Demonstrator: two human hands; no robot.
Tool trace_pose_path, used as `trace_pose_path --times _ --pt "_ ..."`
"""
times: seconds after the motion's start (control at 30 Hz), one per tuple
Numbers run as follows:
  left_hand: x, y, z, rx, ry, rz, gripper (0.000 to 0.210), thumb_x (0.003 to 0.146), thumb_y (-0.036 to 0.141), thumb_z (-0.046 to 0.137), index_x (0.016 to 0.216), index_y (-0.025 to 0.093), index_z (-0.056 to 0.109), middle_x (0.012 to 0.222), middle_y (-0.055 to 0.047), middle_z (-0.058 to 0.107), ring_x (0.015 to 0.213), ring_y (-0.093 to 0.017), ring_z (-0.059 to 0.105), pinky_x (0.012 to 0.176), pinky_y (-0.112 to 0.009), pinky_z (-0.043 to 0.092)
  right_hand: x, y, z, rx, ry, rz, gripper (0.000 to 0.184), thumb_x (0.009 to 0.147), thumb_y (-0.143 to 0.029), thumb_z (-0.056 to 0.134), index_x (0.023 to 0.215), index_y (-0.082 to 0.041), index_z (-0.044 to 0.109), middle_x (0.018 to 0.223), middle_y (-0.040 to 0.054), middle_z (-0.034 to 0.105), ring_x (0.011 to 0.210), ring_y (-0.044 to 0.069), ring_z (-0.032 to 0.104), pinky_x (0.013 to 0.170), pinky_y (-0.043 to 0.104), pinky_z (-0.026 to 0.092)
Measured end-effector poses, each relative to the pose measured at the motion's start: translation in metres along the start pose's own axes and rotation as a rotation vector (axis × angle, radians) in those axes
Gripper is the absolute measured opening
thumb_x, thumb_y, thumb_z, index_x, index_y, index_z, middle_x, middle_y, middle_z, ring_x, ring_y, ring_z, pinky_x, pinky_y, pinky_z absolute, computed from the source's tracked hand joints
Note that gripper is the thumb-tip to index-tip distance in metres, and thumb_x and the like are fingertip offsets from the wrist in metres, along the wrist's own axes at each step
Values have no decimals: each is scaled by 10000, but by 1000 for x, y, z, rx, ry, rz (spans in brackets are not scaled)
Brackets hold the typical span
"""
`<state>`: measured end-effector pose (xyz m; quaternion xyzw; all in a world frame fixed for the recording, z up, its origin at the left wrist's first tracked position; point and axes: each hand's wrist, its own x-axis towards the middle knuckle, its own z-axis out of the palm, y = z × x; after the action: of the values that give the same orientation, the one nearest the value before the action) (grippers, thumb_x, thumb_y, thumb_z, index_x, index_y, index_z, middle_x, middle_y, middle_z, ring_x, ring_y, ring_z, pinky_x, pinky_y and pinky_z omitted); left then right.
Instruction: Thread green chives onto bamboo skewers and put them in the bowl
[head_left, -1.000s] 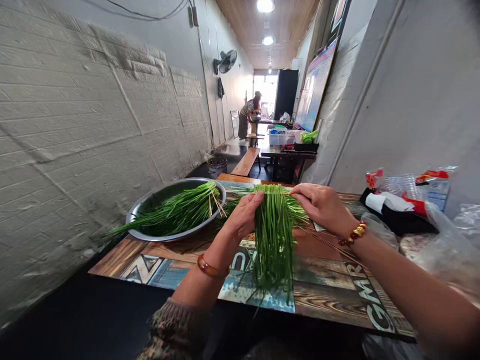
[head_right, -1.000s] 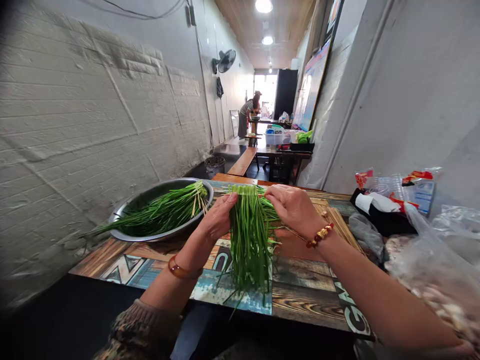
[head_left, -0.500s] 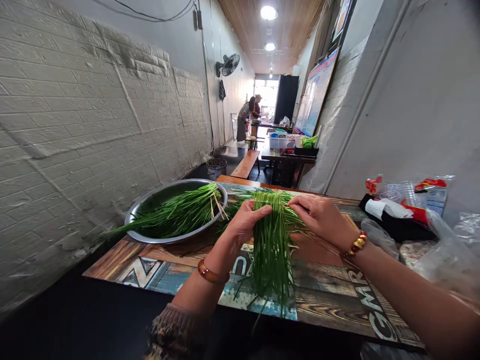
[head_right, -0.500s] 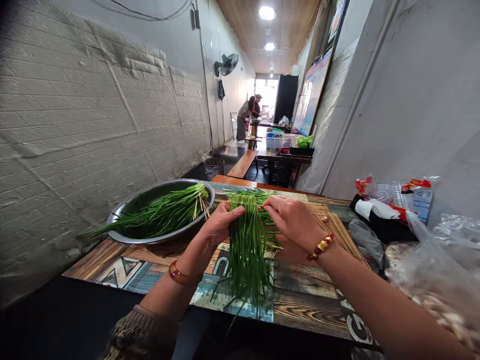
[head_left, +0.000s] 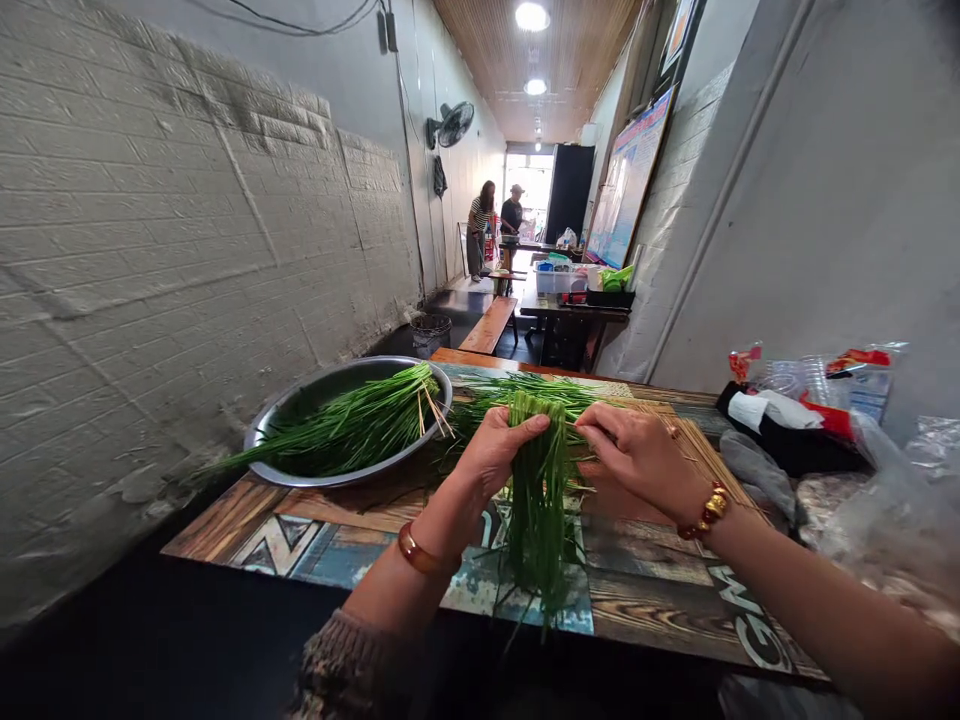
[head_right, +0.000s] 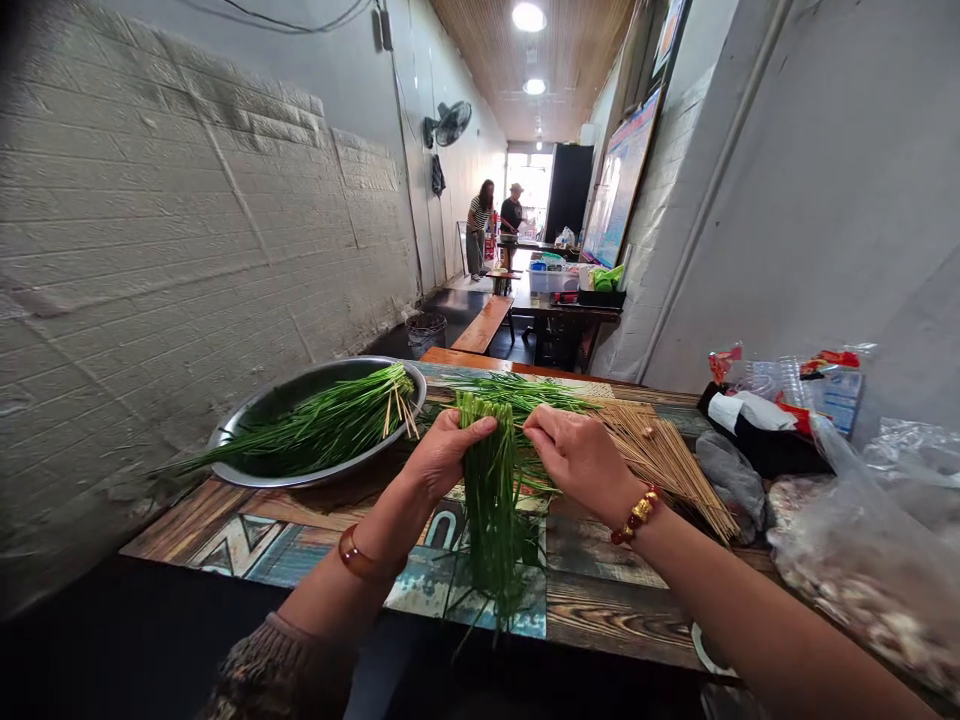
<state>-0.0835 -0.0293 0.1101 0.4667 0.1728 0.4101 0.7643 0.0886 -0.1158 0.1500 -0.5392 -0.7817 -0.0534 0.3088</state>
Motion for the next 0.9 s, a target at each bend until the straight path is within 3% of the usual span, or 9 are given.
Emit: trace_pose_path --times 0.23,0.37,0.6,0.9 --pt "1 -4 1 22 15 -10 317 592 279 863 831 111 740 759 -51 731 656 -136 654 705 -273 523 1 3 2 50 -31 32 174 929 -202 469 780 -192 559 698 15 626 655 163 588 625 281 384" --pt "-2 0 -4 36 -34 -38 318 599 297 859 821 102 742 791 -64 734 666 -136 651 695 -267 519 0 4 -2 94 -55 56 180 917 -210 475 764 -194 568 680 7 626 629 152 581 604 268 390" --pt "-2 4 -15 32 34 25 305 631 380 833 683 103 717 652 -28 684 566 -88 581 581 -208 453 -1 4 -12 68 -53 56 164 909 -211 472 793 -195 586 730 22 669 671 162 613 626 271 413" --pt "0 -4 -10 56 48 19 346 624 410 832 648 99 682 605 -4 639 533 -71 529 553 -201 407 -4 3 -5 31 5 49 177 915 -196 461 796 -199 592 711 18 665 654 163 612 625 278 404"
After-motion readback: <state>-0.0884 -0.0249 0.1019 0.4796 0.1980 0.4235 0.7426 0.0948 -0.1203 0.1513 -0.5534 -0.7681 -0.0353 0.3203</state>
